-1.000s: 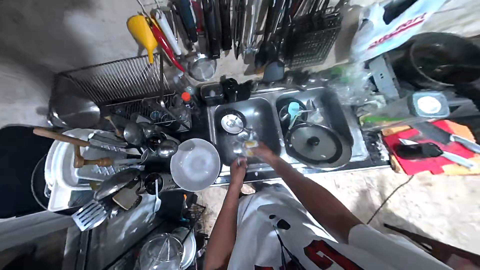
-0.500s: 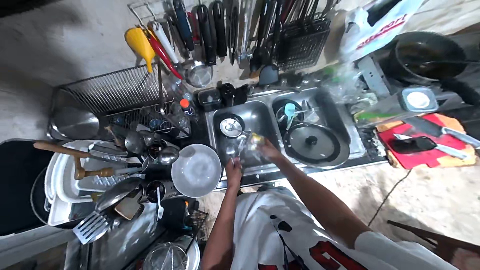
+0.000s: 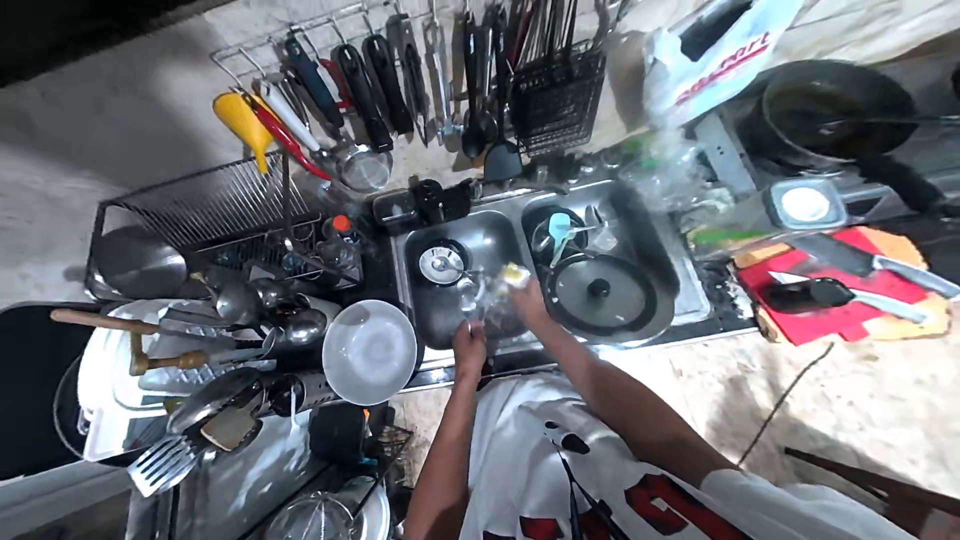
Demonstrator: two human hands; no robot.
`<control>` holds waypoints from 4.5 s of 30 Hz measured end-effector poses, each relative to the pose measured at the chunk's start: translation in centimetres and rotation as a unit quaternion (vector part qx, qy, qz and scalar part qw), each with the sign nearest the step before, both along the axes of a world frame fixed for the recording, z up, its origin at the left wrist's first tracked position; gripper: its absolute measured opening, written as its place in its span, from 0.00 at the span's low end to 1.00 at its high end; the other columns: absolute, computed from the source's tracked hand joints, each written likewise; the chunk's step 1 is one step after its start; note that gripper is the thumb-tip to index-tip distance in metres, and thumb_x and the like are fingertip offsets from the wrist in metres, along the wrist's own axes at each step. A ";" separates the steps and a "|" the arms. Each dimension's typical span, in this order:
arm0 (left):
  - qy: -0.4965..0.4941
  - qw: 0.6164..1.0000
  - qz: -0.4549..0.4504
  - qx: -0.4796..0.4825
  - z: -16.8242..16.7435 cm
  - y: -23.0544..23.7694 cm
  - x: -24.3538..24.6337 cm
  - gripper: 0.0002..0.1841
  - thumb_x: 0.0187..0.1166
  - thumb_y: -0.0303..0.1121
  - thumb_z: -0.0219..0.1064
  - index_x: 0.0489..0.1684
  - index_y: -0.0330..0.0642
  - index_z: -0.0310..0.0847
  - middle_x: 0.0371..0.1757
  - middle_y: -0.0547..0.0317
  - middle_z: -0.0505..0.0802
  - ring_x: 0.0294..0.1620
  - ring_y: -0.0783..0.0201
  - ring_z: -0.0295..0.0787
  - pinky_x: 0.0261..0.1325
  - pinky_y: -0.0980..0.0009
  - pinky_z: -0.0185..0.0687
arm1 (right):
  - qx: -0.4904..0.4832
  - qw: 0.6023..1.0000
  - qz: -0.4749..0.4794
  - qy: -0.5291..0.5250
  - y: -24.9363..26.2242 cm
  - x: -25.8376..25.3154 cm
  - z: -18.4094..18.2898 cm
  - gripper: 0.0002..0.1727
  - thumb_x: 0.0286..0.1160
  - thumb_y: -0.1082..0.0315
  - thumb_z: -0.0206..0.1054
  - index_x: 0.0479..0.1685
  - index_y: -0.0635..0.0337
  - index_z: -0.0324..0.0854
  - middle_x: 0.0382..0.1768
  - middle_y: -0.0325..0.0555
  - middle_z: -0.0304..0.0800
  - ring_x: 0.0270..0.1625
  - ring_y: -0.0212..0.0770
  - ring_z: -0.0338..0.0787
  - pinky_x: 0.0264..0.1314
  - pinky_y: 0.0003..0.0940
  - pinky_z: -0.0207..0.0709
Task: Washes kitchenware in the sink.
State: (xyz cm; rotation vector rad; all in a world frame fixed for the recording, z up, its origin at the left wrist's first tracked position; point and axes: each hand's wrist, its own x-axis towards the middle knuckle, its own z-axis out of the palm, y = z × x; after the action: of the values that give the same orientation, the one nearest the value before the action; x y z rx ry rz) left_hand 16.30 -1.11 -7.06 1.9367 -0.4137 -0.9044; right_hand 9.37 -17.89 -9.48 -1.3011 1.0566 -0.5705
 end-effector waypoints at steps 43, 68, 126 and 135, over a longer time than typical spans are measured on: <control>0.103 0.972 0.209 -0.035 -7.0 -2.8 9.7 0.17 0.94 0.33 0.52 0.63 0.29 0.81 0.44 0.48 0.90 0.30 0.66 0.80 0.36 0.69 0.79 | 0.165 0.928 0.247 0.224 0.3 5.1 -0.2 0.26 0.87 0.56 0.63 0.73 0.67 0.77 0.64 0.62 0.86 0.61 0.51 0.89 0.66 0.48 0.82; 0.244 0.952 0.164 -0.087 -5.2 -1.1 6.8 0.15 0.94 0.33 0.50 0.65 0.35 0.78 0.30 0.58 0.83 0.17 0.71 0.72 0.18 0.77 0.70 | -0.023 0.946 0.167 0.276 -3.4 7.8 -3.7 0.32 0.82 0.50 0.67 0.76 0.65 0.75 0.66 0.71 0.85 0.68 0.68 0.86 0.72 0.70 0.75; 0.185 0.976 0.116 -0.012 -6.0 -7.0 10.5 0.23 0.95 0.43 0.49 0.67 0.29 0.75 0.47 0.42 0.90 0.41 0.58 0.87 0.49 0.61 0.85 | 0.273 0.919 0.267 0.098 4.2 1.3 -1.0 0.23 0.88 0.59 0.61 0.75 0.61 0.75 0.58 0.54 0.89 0.50 0.44 0.92 0.54 0.44 0.88; -0.040 0.982 0.027 0.180 -10.6 -12.0 17.6 0.20 0.89 0.35 0.57 0.71 0.29 0.76 0.64 0.31 0.87 0.61 0.41 0.88 0.65 0.44 0.84 | 0.267 0.919 0.254 0.139 3.2 -4.4 -0.8 0.22 0.85 0.63 0.64 0.74 0.62 0.77 0.60 0.56 0.88 0.55 0.48 0.92 0.60 0.49 0.87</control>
State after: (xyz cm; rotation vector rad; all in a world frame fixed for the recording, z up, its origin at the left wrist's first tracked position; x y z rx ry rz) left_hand 33.93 -13.15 -17.70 2.3088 -0.2531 -0.9149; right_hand 4.94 -14.65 -10.24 -1.1131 0.9570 0.2944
